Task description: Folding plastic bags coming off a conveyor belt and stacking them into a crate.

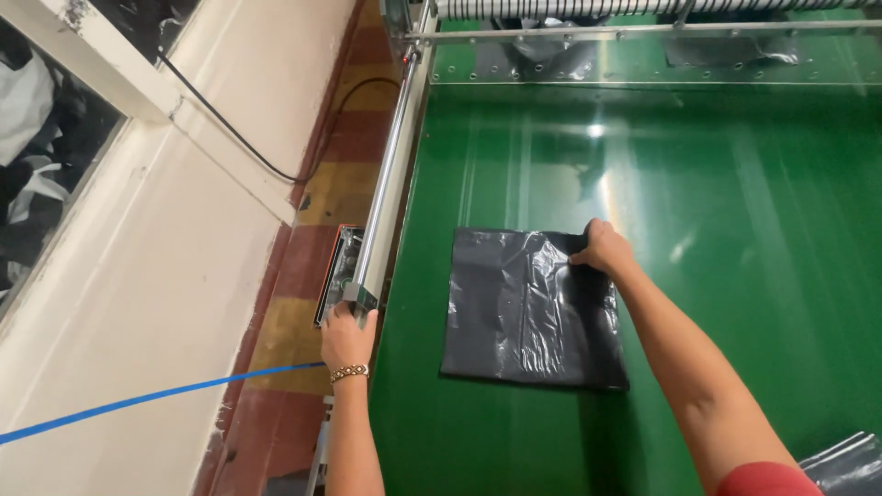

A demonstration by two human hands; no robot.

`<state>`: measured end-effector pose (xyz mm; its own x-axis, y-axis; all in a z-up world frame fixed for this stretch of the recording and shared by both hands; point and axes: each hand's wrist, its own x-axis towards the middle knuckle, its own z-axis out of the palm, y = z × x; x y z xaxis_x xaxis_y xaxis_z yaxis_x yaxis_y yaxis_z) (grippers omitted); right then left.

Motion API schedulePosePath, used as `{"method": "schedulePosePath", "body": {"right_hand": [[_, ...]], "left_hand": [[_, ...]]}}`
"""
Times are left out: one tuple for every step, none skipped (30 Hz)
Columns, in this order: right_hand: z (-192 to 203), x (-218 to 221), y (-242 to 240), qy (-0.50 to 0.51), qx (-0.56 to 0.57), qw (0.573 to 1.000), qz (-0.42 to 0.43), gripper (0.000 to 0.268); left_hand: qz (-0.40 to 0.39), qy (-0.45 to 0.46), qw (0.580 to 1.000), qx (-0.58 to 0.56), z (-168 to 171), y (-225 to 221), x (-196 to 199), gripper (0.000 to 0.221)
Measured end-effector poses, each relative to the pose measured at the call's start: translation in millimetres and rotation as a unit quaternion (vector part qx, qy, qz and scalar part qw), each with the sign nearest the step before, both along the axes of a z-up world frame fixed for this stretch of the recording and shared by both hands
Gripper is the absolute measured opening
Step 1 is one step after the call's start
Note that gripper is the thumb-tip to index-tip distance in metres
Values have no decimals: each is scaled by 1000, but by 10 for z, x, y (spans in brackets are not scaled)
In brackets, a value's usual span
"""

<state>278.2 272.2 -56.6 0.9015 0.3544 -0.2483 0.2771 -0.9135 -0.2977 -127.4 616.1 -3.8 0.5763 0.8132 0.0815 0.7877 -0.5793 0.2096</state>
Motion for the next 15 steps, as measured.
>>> {"method": "schedulePosePath", "body": {"right_hand": [[67,-32,2,1,-1,1000,-1,85],[131,-63,6,9,-5,1000,1,82],[192,-92,10,16,-9,1000,3,78],[160,-58,11,18,-9,1000,2,78],[120,-45,9,-20,-33,999,24,76],[79,-31,8,-58,-55,996,46,74],[59,-18,13,-54,-57,996,46,74],[34,-5,18,-80,-65,993,57,74],[-3,-15,8,-103,-75,989,70,75],[94,-18,11,-98,-78,990,71,75],[173,-53,15,-43,-54,996,50,78],[253,-82,17,13,-29,999,28,81],[259,-103,4,21,-31,999,28,81],[269,-124,-9,37,-27,999,19,78],[308,-103,-1,49,-21,999,10,74]], "left_hand": [[-1,1,1000,-1,3,6,3,61],[-1,6,1000,2,3,13,8,60],[0,11,1000,4,0,18,11,60],[-1,12,1000,3,10,18,26,60],[-2,13,1000,4,21,15,21,62],[-4,13,1000,4,32,13,17,65],[-4,17,1000,2,51,12,31,65],[-6,24,1000,9,66,11,45,67],[-7,32,999,13,66,-13,29,70],[-6,38,999,9,38,-4,35,70],[-15,26,999,17,16,0,7,75],[-23,13,999,24,-5,2,-18,81],[-24,21,999,22,52,-91,-27,81],[-11,23,999,36,112,-184,-34,82],[2,21,998,52,179,-261,-5,83]]}}
